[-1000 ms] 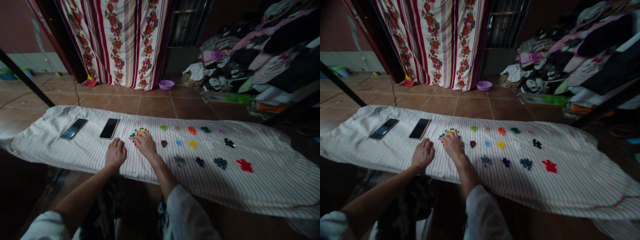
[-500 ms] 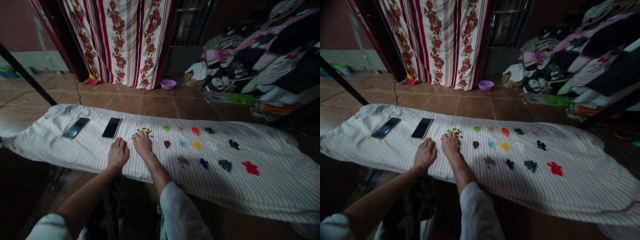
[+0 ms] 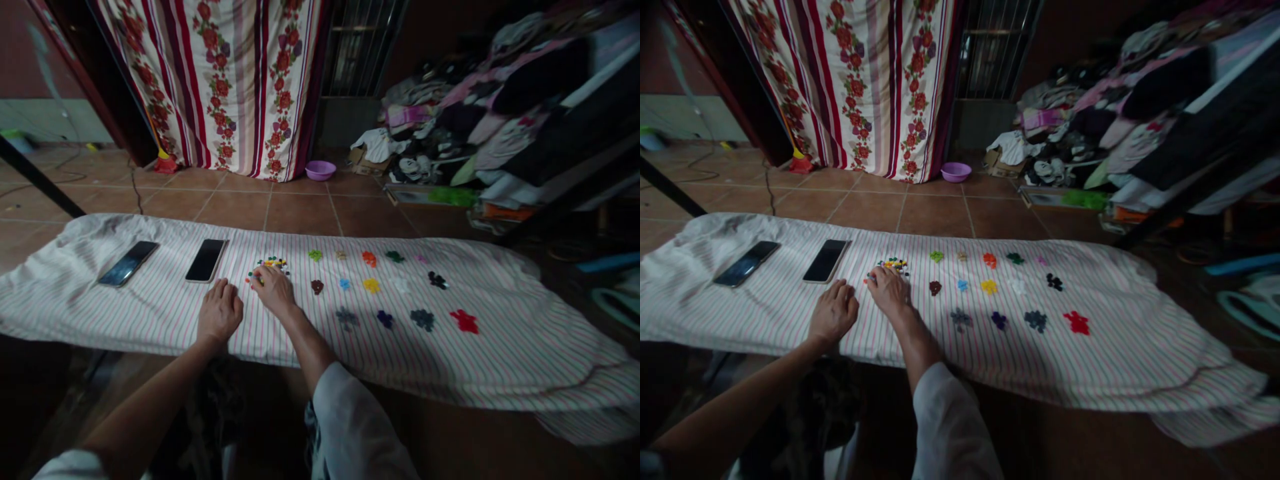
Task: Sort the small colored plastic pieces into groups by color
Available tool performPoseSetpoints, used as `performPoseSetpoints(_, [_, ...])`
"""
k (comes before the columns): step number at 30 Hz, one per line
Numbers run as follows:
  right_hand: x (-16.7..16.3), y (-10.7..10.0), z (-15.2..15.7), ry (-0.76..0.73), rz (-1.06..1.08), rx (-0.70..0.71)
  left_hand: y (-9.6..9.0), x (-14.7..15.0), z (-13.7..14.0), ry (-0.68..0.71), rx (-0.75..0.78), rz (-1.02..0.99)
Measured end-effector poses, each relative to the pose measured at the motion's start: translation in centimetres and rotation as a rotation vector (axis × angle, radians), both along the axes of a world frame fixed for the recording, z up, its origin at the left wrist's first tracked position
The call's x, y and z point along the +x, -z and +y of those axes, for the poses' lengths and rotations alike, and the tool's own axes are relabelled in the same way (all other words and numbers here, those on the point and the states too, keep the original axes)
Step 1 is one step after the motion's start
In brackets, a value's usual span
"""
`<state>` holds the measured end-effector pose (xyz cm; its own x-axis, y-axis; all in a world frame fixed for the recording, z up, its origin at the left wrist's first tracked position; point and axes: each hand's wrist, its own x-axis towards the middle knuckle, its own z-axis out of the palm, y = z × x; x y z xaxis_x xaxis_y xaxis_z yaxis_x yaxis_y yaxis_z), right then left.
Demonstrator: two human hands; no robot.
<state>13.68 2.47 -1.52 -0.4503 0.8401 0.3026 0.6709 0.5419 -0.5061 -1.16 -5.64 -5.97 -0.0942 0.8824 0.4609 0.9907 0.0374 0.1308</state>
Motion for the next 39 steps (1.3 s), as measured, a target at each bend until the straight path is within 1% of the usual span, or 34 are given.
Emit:
performPoseSetpoints(3, [1.3, 0.1, 0.4, 0.000, 0.023, 0.009, 0.1, -0.1, 0.0, 0.011, -0.001, -0.002])
performPoseSetpoints(6, [3.3, 0.5, 1.0, 0.038, 0.087, 0.010, 0.3, -0.3, 0.0, 0.015, 0.000, 0.010])
performPoseSetpoints(15, [11.6, 1.8, 2.6, 0.225, 0.238, 0.047, 0.6, -0.7, 0.1, 0.034, 0.007, 0.057])
performPoseSetpoints(20, [15.9, 2.4, 2.6, 0.356, 0.253, 0.030, 0.6, -0.8, 0.1, 0.030, 0.018, 0.064])
performPoseSetpoints(24, [18.5, 2.8, 2.6, 0.439, 0.218, 0.013, 0.6, -0.8, 0.2, 0.033, 0.037, 0.082])
performPoseSetpoints(27, [19.9, 2.9, 2.6, 0.497, 0.161, -0.014, 0.5, -0.8, 0.2, 0.034, 0.041, 0.098])
performPoseSetpoints(31, [20.9, 2.9, 2.4, 0.548, 0.079, -0.093, 0.5, -0.8, 0.1, 0.035, 0.050, 0.114])
performPoseSetpoints(34, [21.1, 2.8, 2.3, 0.553, 0.032, -0.128, 0.5, -0.8, 0.1, 0.036, 0.044, 0.108])
performPoseSetpoints(39, [20.6, 2.9, 2.2, 0.546, -0.011, -0.115, 0.5, -0.8, 0.2, 0.042, 0.045, 0.103])
